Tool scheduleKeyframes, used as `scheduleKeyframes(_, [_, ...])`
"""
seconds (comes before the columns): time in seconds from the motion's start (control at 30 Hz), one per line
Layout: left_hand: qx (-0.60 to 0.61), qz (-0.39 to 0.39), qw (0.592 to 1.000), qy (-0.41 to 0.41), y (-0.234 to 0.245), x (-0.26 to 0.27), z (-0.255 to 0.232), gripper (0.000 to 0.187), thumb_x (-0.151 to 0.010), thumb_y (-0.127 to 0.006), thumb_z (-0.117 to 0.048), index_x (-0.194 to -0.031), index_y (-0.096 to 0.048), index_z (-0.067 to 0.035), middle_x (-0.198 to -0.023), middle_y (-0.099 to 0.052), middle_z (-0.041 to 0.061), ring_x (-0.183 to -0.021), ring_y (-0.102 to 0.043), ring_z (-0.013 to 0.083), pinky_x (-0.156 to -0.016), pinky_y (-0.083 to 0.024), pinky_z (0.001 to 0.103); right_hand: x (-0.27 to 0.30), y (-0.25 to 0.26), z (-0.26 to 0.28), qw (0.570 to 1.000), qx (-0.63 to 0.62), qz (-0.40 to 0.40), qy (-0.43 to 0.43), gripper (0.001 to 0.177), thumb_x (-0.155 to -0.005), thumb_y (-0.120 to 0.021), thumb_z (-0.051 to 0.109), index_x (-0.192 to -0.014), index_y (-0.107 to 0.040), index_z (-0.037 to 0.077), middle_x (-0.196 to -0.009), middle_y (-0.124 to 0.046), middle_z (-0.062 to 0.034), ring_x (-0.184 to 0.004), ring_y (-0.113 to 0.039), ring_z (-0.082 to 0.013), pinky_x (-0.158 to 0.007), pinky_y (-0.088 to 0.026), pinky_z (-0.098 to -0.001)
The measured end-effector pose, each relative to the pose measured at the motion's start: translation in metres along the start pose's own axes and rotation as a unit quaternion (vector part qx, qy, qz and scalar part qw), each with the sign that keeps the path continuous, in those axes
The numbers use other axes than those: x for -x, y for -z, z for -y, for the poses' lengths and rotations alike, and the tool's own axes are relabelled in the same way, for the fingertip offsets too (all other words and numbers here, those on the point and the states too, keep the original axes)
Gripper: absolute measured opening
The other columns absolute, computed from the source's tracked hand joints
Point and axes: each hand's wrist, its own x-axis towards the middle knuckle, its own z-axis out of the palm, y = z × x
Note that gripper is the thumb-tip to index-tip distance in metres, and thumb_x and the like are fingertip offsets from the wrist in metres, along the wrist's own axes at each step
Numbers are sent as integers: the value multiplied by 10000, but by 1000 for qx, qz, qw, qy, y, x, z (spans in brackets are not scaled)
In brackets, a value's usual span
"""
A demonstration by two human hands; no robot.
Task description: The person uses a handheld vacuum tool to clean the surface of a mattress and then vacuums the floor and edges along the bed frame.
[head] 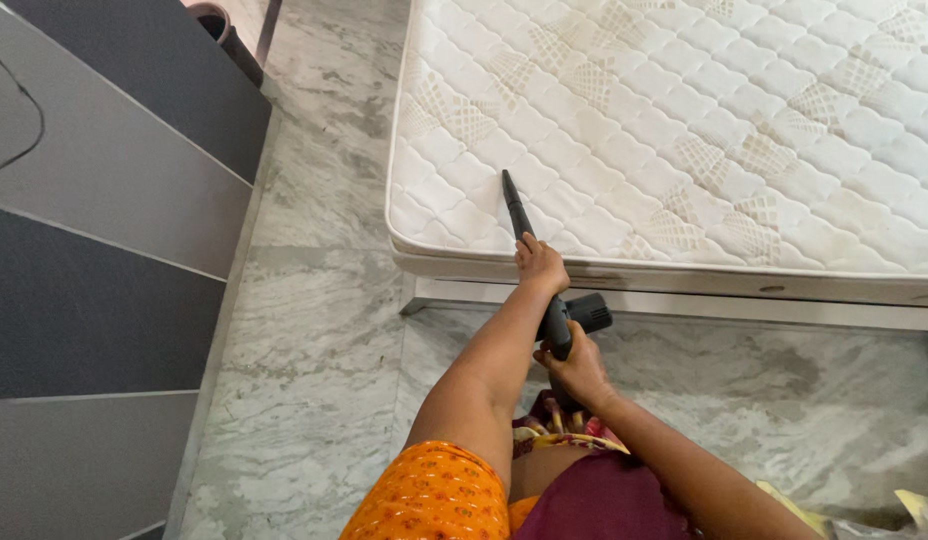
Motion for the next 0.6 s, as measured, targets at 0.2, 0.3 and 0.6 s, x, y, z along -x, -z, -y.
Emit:
scheduleKeyframes(0.2, [-9,7,1000,-16,17,8,53,871,-846,-676,-129,-1531,-225,163,-1656,-39,354,-1534,-77,524,-1253,-146,523,10,-53,31,1000,15,-8,20,648,-726,-876,201,-1257,-556,16,-969,-775,-110,-907,-753,-257,-809,-575,-396])
scheduleKeyframes(0.3, [-1,17,1000,-26,28,9,73,849,-849,-667,-131,-1527,-244,155,-1662,-50,340,-1540,-89,516,-1264,-145,514,9,-78,43,999,19,-24,15,638,-736,-867,186,-1262,-550,10,-982,-779,-109,-919,-750,-255,-810,-571,-396])
scheduleKeyframes(0.6, [30,-16,998,-52,12,15,126,833,-859,-659,-124,-1518,-242,168,-1654,-58,347,-1526,-114,522,-1255,-141,523,30,-127,61,999,15,-27,23,604,-749,-849,152,-1241,-535,-2,-971,-773,-120,-893,-747,-262,-794,-569,-384])
